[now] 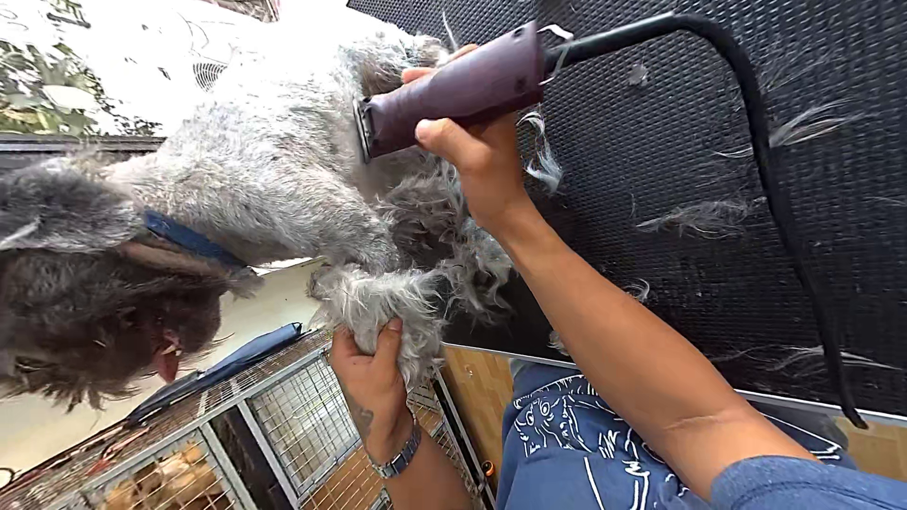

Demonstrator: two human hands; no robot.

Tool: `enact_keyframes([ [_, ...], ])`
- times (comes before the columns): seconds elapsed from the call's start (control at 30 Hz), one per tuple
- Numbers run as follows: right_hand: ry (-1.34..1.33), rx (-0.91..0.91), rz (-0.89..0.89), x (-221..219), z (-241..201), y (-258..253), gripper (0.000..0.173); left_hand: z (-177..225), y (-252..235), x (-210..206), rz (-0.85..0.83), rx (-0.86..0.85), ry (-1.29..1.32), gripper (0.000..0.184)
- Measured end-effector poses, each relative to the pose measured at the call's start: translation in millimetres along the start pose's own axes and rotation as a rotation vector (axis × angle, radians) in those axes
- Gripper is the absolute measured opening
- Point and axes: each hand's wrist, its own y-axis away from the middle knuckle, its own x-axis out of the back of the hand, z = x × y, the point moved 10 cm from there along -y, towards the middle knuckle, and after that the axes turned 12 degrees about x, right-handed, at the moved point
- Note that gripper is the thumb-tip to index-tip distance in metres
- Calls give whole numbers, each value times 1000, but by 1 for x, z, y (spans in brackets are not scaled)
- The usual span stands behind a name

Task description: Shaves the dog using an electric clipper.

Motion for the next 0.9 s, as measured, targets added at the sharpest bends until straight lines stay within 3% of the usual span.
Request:
enact_keyframes([
  [0.1,63,-15,-53,5,21,1,42,4,0,3,7,-17,-4,28],
  [0.2,47,-137,30,30,39,8,40,3,1,6,1,27,16,30],
  [0.3,-57,-179,85,32,25,6,34,0,3,8,-4,72,54,31],
  [0.4,-80,-95,-11,13,12,-7,36,1,8,10,-29,79,87,30],
  [0.53,80,-98,-136,10,39,-12,47,5,10,17,-27,81,141,27],
  [0.63,85,-242,22,31,54,2,42,2,12,23,-21,134,200,28],
  [0.73,14,-181,182,40,29,6,30,-7,12,24,-10,186,247,26],
  [0.8,-21,-150,185,38,20,10,28,-15,14,22,-17,233,272,24],
  [0.9,34,-167,45,26,39,17,37,-23,17,19,-27,318,310,23],
])
